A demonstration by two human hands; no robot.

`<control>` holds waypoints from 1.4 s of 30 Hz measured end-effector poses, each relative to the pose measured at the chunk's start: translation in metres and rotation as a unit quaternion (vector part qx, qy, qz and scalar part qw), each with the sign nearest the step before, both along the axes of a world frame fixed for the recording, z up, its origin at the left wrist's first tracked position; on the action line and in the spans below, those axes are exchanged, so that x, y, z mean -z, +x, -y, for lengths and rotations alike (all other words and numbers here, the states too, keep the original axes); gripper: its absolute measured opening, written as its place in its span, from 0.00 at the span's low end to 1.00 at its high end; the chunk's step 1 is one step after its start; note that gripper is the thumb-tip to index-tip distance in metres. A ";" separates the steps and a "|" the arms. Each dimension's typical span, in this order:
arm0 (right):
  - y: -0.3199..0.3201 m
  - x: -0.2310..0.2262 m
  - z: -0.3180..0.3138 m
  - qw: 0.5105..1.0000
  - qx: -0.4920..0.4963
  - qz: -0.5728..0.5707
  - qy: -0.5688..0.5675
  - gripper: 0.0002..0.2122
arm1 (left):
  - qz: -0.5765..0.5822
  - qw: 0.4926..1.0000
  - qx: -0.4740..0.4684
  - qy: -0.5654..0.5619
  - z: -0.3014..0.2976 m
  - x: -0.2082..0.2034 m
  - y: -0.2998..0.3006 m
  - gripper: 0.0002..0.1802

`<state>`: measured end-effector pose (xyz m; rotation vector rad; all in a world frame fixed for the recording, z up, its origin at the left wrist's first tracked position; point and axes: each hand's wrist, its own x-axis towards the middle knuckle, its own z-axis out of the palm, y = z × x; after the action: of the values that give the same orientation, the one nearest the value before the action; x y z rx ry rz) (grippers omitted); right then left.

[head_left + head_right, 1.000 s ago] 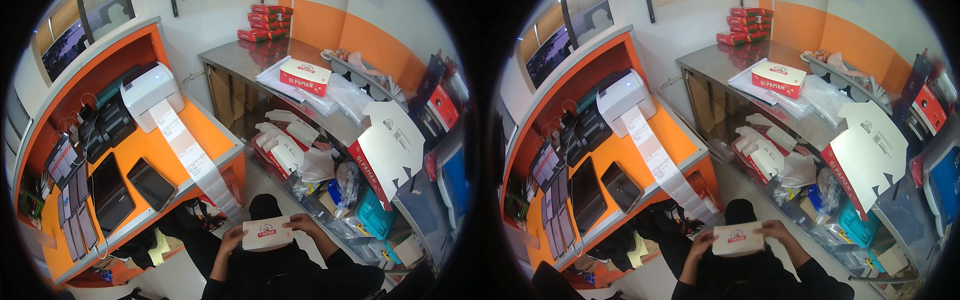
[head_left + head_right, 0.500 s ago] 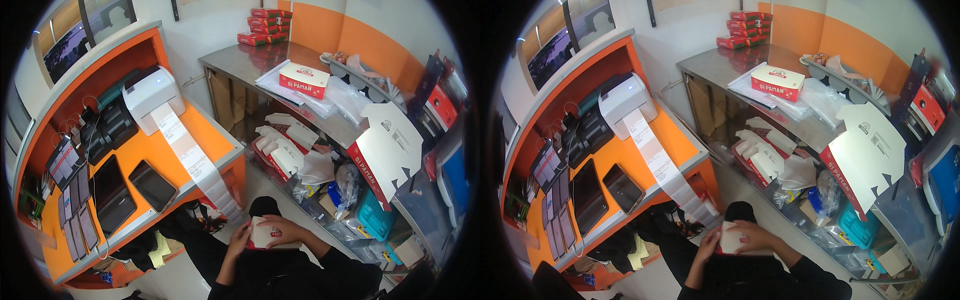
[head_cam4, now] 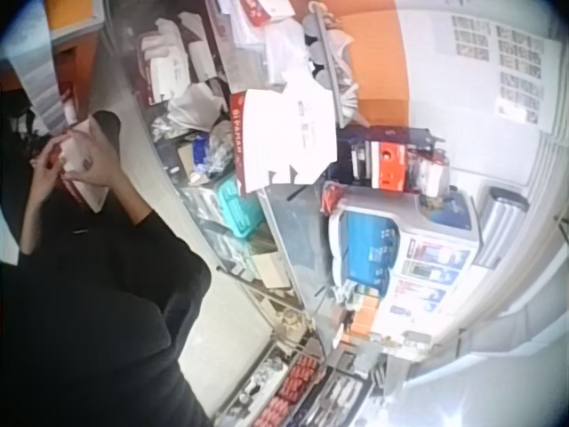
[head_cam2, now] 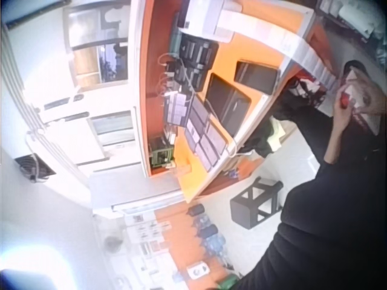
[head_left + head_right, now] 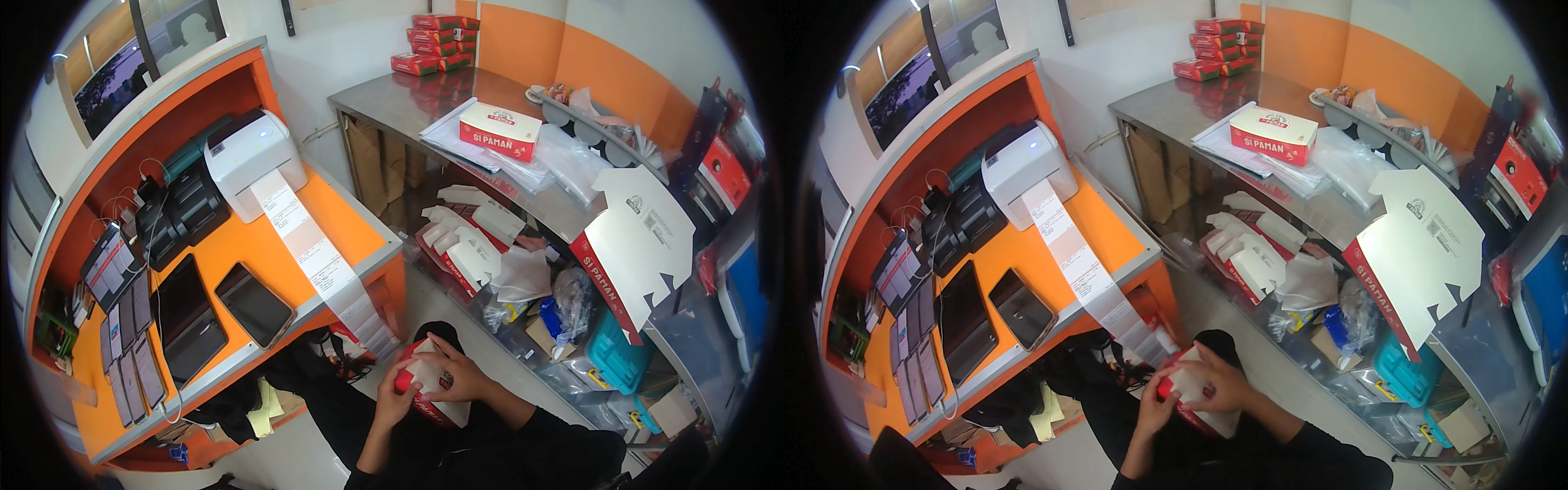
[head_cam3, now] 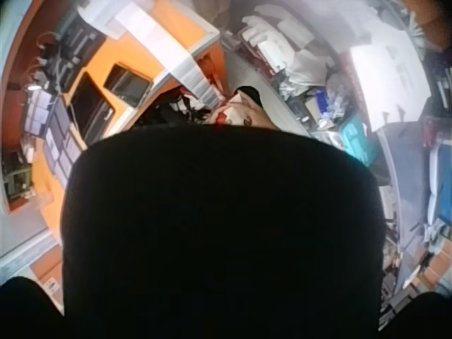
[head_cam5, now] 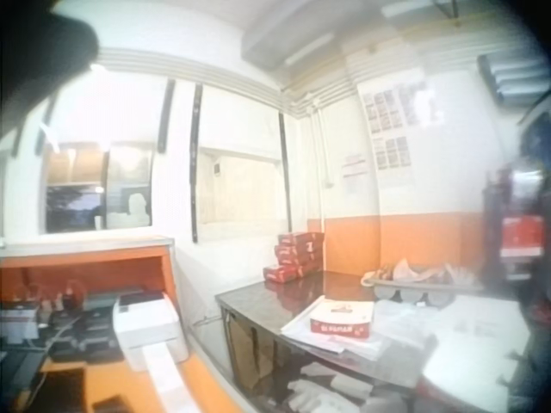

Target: The person sits on the floor and repeatedly assembles small red and white cardboard boxes by folding flaps and inserting inner inserts. They handle multiple flat-packed box components and inserts, then place the finished boxes on a nearby metal table.

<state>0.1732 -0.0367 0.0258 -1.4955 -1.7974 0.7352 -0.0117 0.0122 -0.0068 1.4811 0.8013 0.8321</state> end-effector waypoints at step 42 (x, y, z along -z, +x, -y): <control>-0.003 0.027 -0.001 0.975 0.116 -0.188 0.032 0.27 | 0.192 0.976 0.051 -0.086 0.011 0.015 0.016 0.45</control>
<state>0.1702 -0.0354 -0.0010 -1.3868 -1.3264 0.7751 0.0044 0.0008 -0.0214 1.1510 0.4890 0.9115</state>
